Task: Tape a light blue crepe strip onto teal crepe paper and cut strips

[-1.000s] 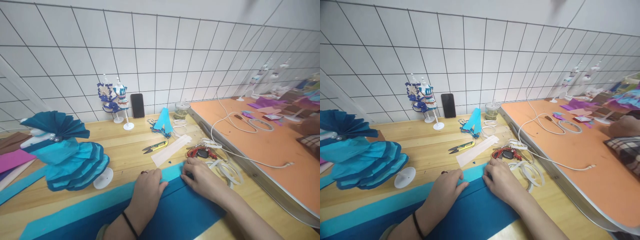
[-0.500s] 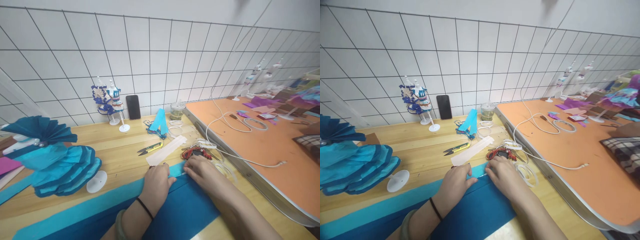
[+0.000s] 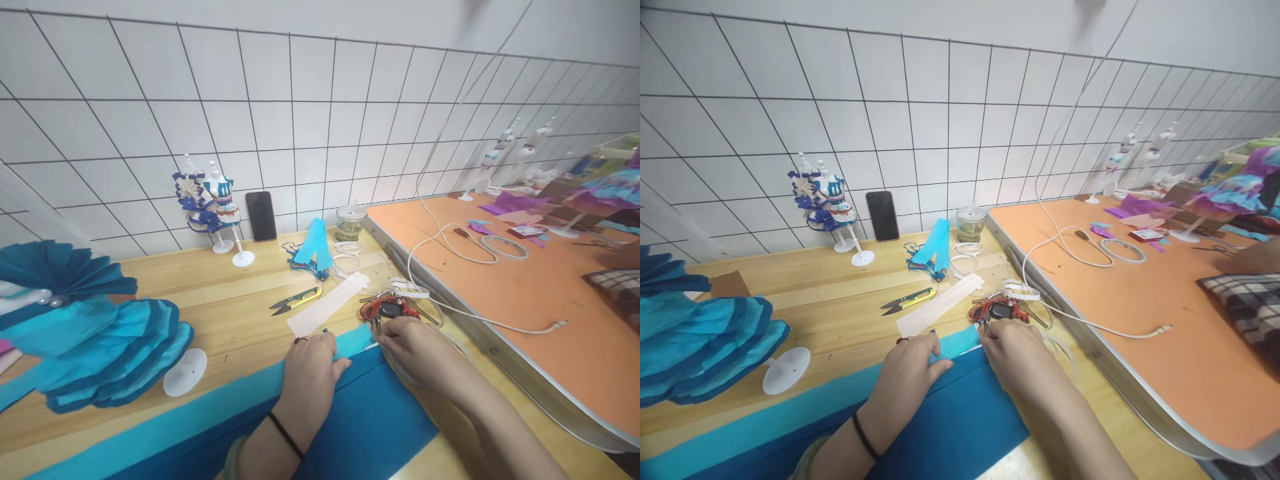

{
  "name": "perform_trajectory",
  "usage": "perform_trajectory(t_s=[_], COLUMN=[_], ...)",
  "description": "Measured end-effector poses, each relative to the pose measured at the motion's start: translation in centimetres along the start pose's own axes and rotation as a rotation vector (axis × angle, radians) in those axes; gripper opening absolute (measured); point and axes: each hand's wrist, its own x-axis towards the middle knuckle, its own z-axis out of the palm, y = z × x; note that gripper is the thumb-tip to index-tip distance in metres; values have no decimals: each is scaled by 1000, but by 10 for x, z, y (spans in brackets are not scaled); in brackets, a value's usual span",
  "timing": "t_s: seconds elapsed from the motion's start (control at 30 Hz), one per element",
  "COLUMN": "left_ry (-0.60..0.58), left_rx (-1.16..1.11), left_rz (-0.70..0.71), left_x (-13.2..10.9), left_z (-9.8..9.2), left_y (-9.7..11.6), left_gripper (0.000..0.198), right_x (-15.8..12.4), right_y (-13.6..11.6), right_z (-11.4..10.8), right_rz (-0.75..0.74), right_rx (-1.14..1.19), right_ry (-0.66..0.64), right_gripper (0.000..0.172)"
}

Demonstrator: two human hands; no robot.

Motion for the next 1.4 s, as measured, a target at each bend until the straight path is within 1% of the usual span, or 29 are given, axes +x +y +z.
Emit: perform_trajectory(t_s=[0.17, 0.33, 0.53, 0.7, 0.97, 1.17, 1.3, 1.4], left_ry=[-21, -16, -1, 7, 5, 8, 16, 47], left_rx=[56, 62, 48, 53, 61, 72, 62, 37], left_rz=[1, 38, 50, 49, 37, -2, -13, -17], left_x=[-1, 2, 10, 16, 26, 31, 33, 33], left_z=[-3, 0, 3, 5, 7, 7, 9, 12], left_y=[6, 10, 15, 22, 38, 45, 46, 47], left_gripper=[19, 18, 17, 18, 19, 21, 24, 28], right_x=[7, 10, 8, 7, 7, 7, 7, 7], right_y=[16, 33, 42, 46, 49, 48, 45, 42], right_z=[2, 6, 4, 1, -2, -1, 2, 1], right_rz=[133, 217, 308, 356, 381, 377, 362, 337], right_rx=[-113, -130, -138, -125, -111, -95, -71, -47], right_ry=[27, 28, 68, 70, 55, 66, 107, 172], right_gripper=[31, 29, 29, 28, 29, 30, 32, 36])
